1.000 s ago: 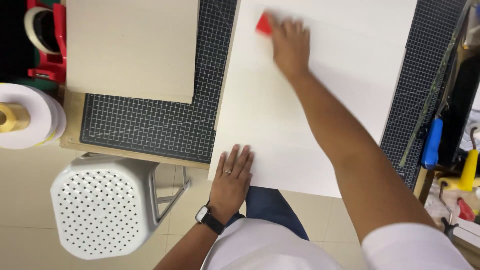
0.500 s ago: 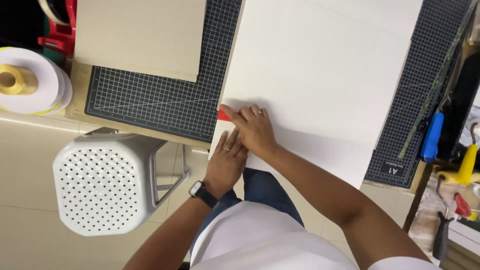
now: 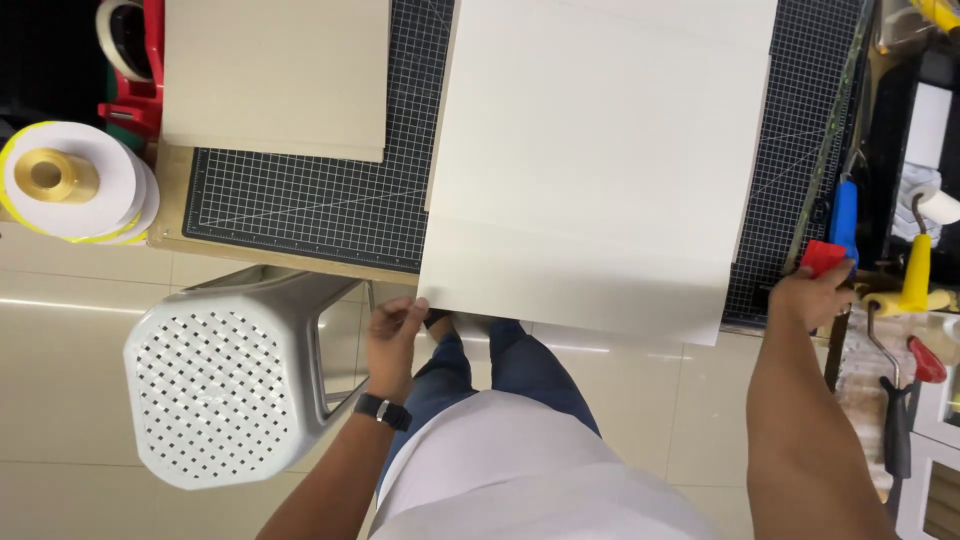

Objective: The person applies adhesive to a beige paper sheet using a yellow roller, then places a white paper sheet on top and smooths it with a red squeegee. They flip the assembly and continue smoothing to ensure adhesion.

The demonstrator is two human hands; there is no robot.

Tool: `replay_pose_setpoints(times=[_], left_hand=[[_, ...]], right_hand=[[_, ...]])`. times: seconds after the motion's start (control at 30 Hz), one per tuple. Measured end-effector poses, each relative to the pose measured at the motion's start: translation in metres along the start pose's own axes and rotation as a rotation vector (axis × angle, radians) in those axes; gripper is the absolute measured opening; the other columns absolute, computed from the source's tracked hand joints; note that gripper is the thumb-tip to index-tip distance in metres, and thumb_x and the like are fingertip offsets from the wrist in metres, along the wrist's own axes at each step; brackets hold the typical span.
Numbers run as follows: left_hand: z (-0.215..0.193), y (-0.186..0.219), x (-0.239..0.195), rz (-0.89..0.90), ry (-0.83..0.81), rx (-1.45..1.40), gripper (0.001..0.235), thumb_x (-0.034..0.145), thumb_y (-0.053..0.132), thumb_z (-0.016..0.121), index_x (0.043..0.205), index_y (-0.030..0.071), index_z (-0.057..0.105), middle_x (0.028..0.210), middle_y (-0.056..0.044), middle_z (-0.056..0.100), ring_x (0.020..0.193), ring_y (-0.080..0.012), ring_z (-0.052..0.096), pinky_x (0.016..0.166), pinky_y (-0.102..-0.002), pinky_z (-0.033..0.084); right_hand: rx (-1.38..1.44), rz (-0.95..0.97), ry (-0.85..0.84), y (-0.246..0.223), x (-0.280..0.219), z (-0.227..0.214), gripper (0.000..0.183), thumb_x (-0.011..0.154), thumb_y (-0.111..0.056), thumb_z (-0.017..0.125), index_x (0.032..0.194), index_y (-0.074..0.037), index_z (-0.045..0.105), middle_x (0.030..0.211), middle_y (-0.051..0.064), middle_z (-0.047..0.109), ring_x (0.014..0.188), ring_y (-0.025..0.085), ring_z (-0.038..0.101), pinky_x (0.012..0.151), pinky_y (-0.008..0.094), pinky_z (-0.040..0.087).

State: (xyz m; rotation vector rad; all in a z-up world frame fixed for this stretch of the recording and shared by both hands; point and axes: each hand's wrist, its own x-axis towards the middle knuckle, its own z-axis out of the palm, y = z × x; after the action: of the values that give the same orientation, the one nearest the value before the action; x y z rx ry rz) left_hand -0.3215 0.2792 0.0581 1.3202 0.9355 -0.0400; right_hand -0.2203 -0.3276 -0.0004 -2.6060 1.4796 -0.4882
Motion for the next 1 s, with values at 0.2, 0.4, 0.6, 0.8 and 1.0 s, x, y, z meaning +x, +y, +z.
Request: replay_pose_setpoints(times=[0.2, 0.4, 0.6, 0.8, 1.0], left_hand=[[0.003, -0.014, 0.014, -0.124, -0.239, -0.093, 0.021, 0.085, 0.019, 0.082, 0.097, 0.008, 0.068, 0.085, -0.006, 0.072, 0.078, -0.0146, 0.068, 0.078, -0.025, 0.057], [-0.04, -0.034, 0.009, 0.062, -0.494, -0.055, 0.011, 0.093, 0.015, 0.08, 0.098, 0.006, 0.076, 0.078, -0.006, 0.075, 0.08, -0.0101, 0.068, 0.079, -0.03, 0.056], [-0.096, -0.047, 0.004, -0.267, -0.893, 0.129, 0.044, 0.078, 0.011, 0.088, 0.12, 0.003, 0.077, 0.103, -0.013, 0.079, 0.098, -0.0213, 0.071, 0.091, -0.04, 0.056], [-0.054, -0.074, 0.065, -0.286, -0.713, -0.221, 0.06, 0.094, 0.045, 0.073, 0.14, 0.008, 0.061, 0.131, -0.013, 0.068, 0.119, -0.0287, 0.068, 0.1, -0.047, 0.055], [-0.03, 0.002, 0.033, -0.164, -0.649, 0.025, 0.043, 0.074, 0.021, 0.092, 0.112, 0.008, 0.075, 0.1, -0.009, 0.077, 0.087, -0.0239, 0.077, 0.077, -0.037, 0.063]], right_hand=[[0.014, -0.568, 0.269, -0.062, -0.073, -0.028, 0.057, 0.093, -0.007, 0.087, 0.143, -0.002, 0.061, 0.123, 0.02, 0.06, 0.101, 0.034, 0.066, 0.081, 0.04, 0.063], [0.349, -1.183, -0.149, -0.137, -0.189, -0.032, 0.056, 0.105, -0.034, 0.068, 0.156, -0.016, 0.053, 0.155, 0.022, 0.044, 0.142, 0.041, 0.043, 0.12, 0.054, 0.031], [0.288, -1.188, -0.239, -0.097, -0.25, -0.064, 0.054, 0.108, -0.045, 0.053, 0.157, -0.02, 0.05, 0.153, 0.018, 0.044, 0.146, 0.036, 0.039, 0.12, 0.051, 0.031], [0.212, -1.132, -0.348, -0.033, -0.266, -0.085, 0.055, 0.108, -0.049, 0.048, 0.157, -0.023, 0.047, 0.151, 0.007, 0.044, 0.142, 0.027, 0.037, 0.117, 0.046, 0.032], [0.288, -0.976, -0.527, -0.009, -0.271, -0.126, 0.058, 0.109, -0.047, 0.049, 0.16, -0.019, 0.042, 0.137, 0.008, 0.051, 0.13, 0.027, 0.043, 0.113, 0.047, 0.036]])
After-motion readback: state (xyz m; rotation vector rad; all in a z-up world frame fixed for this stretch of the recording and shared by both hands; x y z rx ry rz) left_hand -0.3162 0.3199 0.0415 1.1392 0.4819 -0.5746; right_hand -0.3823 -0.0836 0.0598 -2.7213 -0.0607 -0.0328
